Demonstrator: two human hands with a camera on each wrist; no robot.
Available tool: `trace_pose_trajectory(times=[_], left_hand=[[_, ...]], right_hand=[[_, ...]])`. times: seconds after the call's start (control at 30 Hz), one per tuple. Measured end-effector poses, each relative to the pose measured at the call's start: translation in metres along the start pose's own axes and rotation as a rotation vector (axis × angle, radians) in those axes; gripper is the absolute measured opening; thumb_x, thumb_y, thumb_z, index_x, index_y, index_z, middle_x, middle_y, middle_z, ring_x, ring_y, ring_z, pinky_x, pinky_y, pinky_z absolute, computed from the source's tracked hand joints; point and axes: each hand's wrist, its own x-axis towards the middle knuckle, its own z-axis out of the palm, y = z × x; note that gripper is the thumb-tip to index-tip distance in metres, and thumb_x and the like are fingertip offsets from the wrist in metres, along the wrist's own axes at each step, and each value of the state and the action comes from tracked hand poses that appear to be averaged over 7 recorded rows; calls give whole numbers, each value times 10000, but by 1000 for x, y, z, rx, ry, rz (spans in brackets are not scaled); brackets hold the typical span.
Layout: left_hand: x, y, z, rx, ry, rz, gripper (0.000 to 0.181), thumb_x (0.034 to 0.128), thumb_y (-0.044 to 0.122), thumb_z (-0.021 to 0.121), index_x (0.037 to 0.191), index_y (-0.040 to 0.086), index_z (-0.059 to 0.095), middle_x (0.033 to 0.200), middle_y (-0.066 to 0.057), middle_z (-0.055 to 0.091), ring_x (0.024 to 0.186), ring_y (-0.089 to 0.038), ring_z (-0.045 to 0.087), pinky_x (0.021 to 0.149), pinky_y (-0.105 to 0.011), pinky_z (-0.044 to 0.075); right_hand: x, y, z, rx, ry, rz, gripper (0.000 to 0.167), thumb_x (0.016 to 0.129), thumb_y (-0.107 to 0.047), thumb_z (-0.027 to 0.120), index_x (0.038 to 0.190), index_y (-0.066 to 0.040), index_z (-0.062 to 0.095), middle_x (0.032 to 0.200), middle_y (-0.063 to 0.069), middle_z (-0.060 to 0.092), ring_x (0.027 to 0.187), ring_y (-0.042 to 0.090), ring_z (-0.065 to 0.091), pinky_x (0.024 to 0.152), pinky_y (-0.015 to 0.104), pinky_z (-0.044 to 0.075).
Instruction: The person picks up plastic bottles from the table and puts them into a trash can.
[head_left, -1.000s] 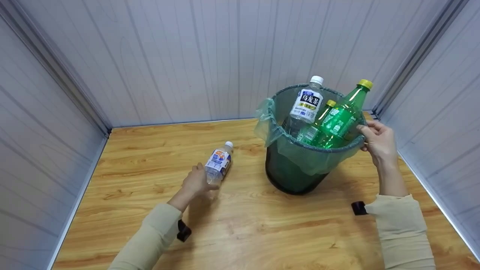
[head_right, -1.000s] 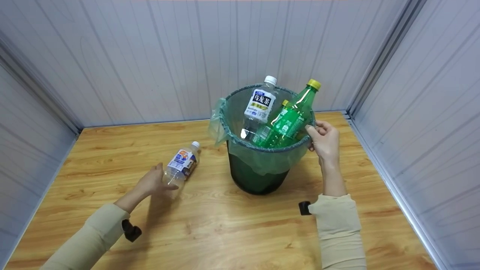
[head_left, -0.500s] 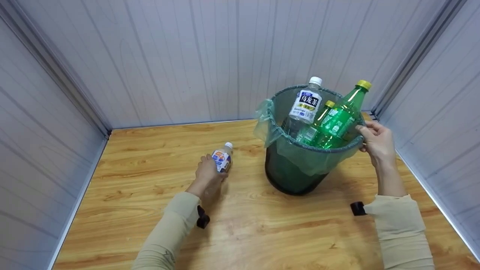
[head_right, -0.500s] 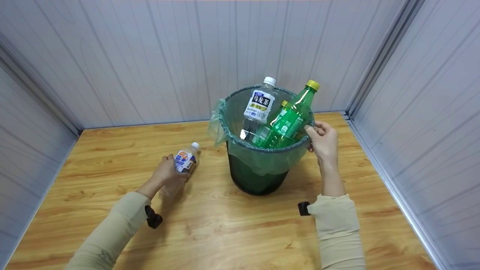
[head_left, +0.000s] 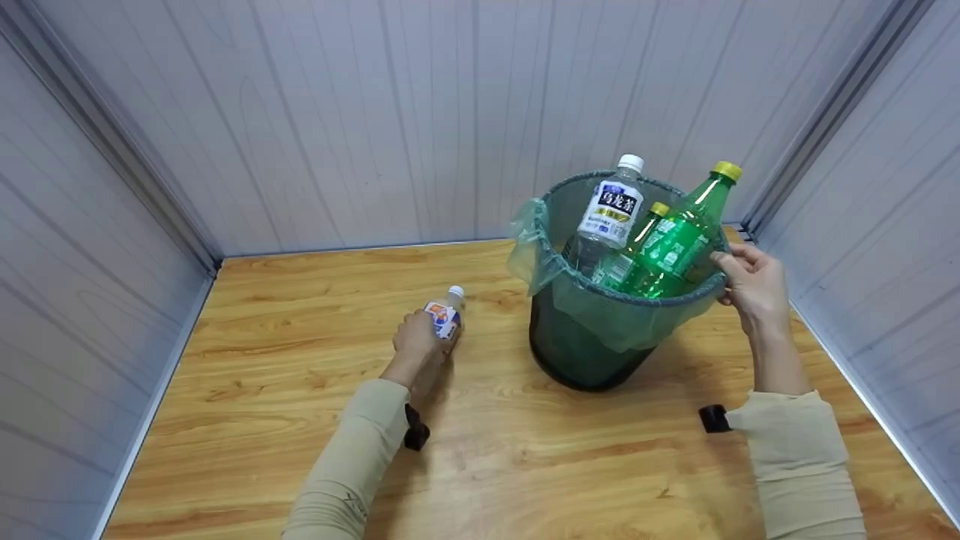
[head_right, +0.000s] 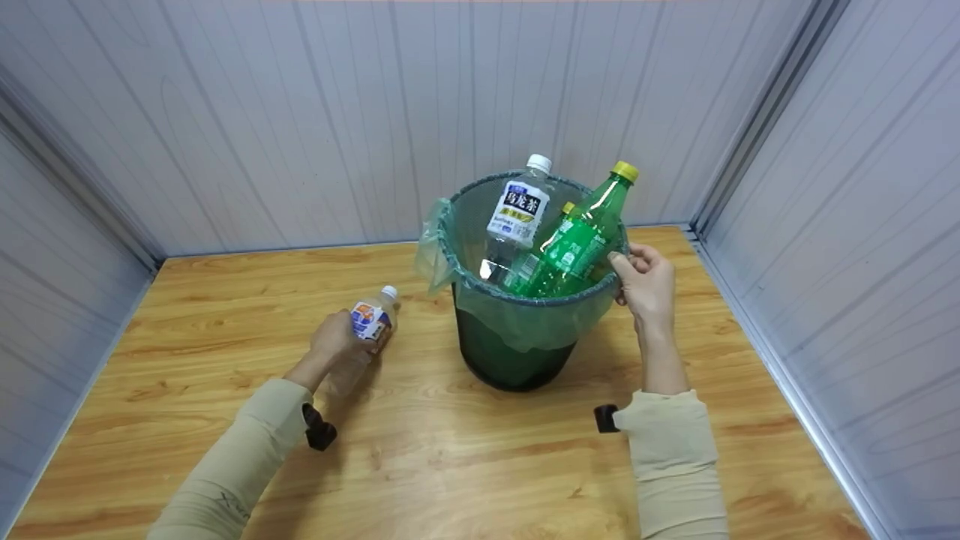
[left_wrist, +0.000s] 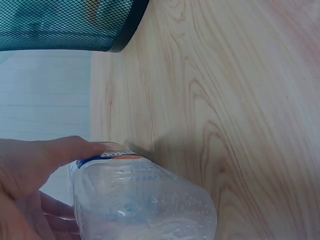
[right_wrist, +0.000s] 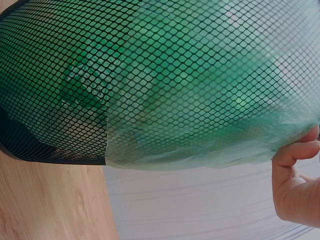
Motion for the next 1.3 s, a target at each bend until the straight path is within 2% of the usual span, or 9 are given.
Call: trace_pose_trajectory(times=[0.23,0.53,0.77,1.07,1.3], left_hand=[[-7,-3,-12,-56,68,36,586,687,240,752,1122,-44,481,968,-154,531,878,-275,523,714,-418,449],[-22,9,-38,-179,192,98,688,660,245,758,1173,-62,417,988,-164,511,862,-274,539,704,-394,461],[-43,26,-63,-302,310,231,751,644,242,751,1229,-64,392,1014,-175,514,879,-277,527,724,-403,451],[-76,49,-89,-425,395,385,721,651,204,743,1237,-32,395,1062,-141,517,937,-243,494,774,-369,421],[-101,73,-105,-512,395,477,740,674,211,742,1268,-16,364,1105,-121,494,959,-202,484,786,-328,425]], right_hand=[[-1,-1,0,-4,6,7,132,829,-56,566,948,-21,521,629,-24,599,416,56,441,365,161,342],[-2,-2,0,27,13,14,122,824,-42,566,940,-22,532,621,-16,604,416,59,451,362,161,345],[-2,0,-1,49,14,14,77,821,-36,572,897,-46,568,622,-15,610,421,57,452,362,161,344],[-2,1,0,61,5,-6,70,822,-29,562,874,-62,594,637,-17,624,427,54,463,360,158,340],[-2,1,1,46,6,-11,83,823,-35,562,903,-49,578,637,-15,621,427,55,462,361,159,347]])
